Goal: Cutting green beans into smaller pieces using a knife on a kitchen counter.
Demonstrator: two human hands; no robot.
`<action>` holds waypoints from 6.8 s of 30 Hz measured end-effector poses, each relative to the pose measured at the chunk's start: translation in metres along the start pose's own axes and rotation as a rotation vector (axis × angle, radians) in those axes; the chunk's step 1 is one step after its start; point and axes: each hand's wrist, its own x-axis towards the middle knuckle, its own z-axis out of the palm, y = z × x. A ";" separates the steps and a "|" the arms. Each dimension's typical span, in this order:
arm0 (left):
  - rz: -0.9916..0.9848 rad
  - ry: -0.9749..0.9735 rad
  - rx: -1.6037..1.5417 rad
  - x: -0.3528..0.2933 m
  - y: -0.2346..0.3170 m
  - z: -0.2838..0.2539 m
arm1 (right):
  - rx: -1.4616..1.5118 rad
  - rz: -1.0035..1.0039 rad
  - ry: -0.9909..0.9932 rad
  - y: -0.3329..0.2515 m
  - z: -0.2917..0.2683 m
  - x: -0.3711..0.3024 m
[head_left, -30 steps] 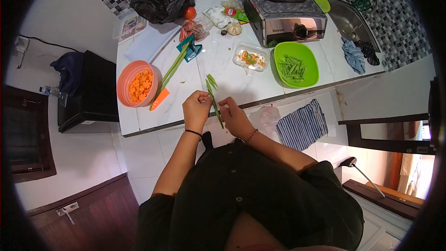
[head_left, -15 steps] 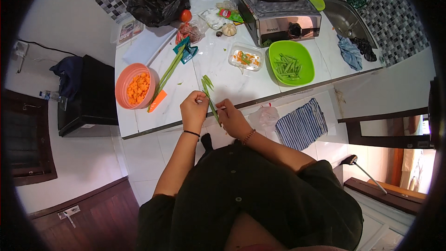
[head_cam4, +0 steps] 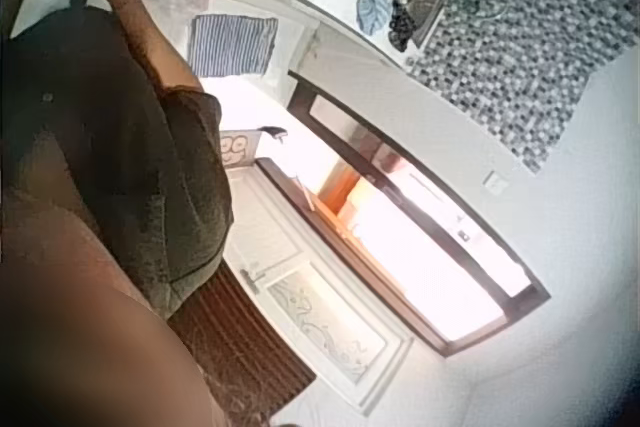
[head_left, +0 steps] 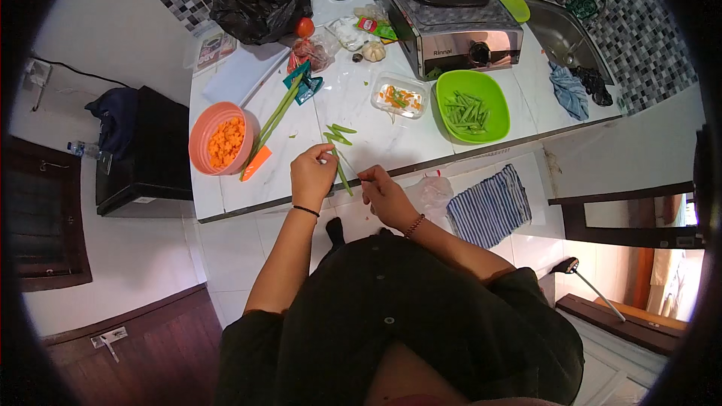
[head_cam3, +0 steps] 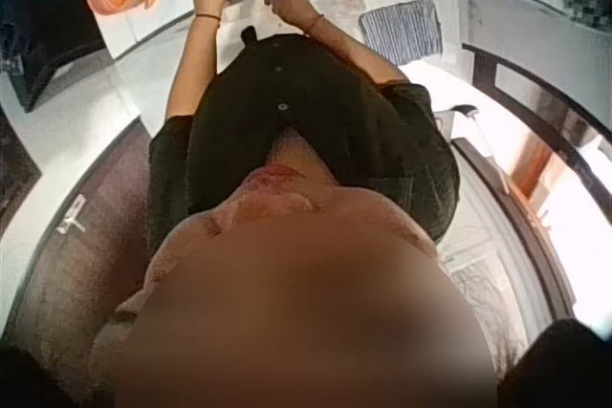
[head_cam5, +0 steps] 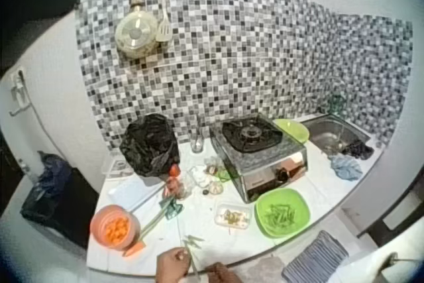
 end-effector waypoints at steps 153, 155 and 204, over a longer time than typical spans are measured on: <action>-0.160 -0.050 -0.087 -0.013 -0.001 -0.002 | 0.094 0.057 -0.021 0.004 0.011 -0.014; -0.169 -0.069 -0.097 -0.013 0.002 -0.001 | 0.082 0.058 -0.007 0.001 0.011 -0.015; -0.100 0.033 0.017 0.006 0.006 -0.002 | -0.645 -0.445 0.138 -0.046 -0.035 0.065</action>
